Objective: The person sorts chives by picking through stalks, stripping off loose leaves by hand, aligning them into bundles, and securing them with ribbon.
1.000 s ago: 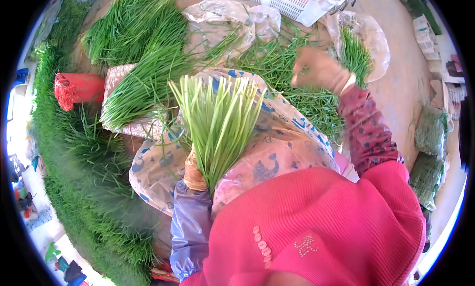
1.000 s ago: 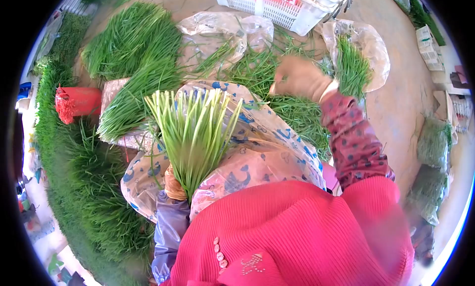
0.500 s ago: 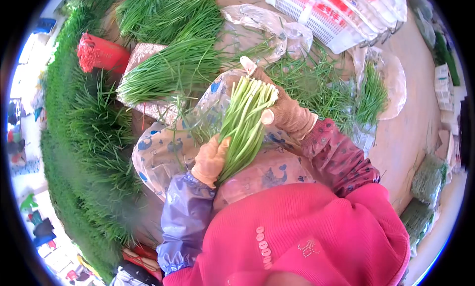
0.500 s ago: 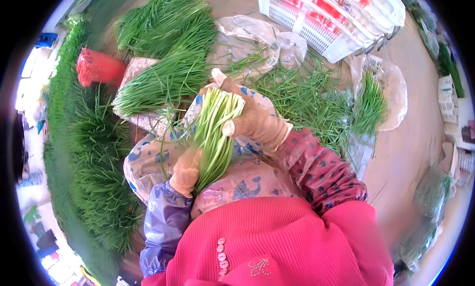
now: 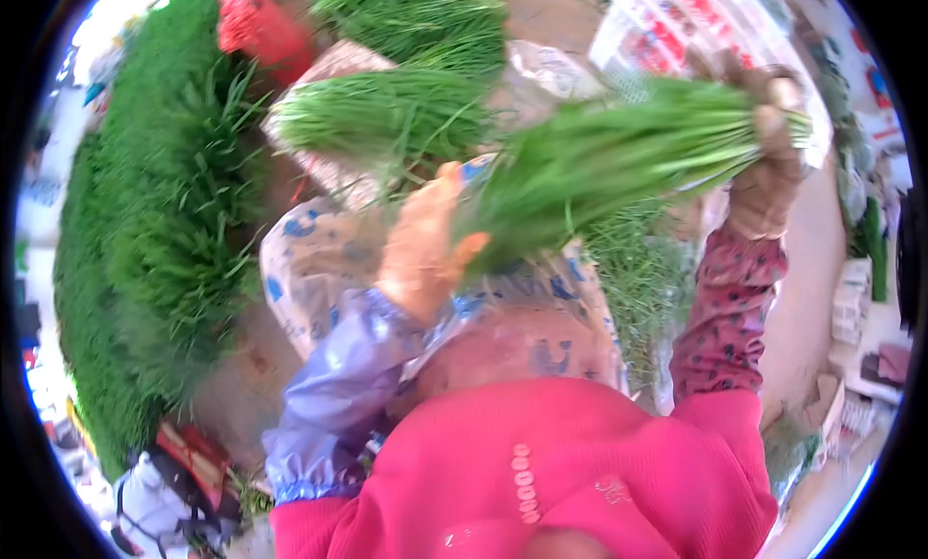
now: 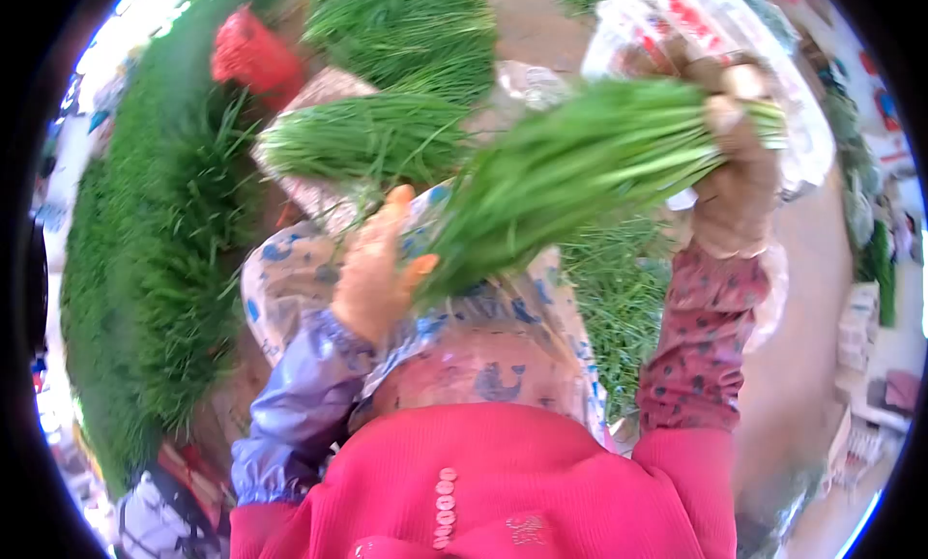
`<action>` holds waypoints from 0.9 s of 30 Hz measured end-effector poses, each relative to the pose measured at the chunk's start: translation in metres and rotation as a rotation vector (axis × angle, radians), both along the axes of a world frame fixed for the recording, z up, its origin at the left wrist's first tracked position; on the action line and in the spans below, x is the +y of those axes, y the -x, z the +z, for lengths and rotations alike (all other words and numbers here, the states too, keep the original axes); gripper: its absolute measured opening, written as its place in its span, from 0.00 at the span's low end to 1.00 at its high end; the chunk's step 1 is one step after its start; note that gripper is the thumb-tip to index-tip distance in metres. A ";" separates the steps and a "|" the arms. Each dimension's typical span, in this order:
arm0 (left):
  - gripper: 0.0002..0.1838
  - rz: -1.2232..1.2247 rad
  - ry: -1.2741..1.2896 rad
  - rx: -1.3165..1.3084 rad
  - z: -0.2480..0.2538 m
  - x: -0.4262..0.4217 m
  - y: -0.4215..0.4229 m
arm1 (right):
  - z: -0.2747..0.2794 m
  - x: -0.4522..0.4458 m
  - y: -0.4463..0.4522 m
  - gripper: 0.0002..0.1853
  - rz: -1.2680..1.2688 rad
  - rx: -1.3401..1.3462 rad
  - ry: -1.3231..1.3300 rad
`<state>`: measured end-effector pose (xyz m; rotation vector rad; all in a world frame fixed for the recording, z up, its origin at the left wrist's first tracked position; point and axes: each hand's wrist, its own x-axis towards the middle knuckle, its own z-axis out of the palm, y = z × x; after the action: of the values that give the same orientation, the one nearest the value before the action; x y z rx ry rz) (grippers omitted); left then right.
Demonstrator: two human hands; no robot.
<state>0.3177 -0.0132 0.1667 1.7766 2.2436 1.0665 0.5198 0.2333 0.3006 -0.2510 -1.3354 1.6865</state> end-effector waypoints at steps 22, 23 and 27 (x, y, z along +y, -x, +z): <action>0.51 -0.265 -0.303 -0.098 0.105 0.068 0.054 | 0.104 0.010 0.059 0.14 -0.221 -0.636 -0.512; 0.51 -0.256 -0.369 -0.106 0.110 0.077 0.052 | 0.089 0.032 0.071 0.11 0.039 -0.293 -0.407; 0.51 -0.008 -0.311 -0.055 0.056 0.091 0.049 | 0.101 0.016 0.122 0.09 0.149 0.189 -0.307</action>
<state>0.2691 0.0779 0.2230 1.8332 2.1300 1.5136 0.3982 0.2497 0.4012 0.1854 -1.4737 1.5541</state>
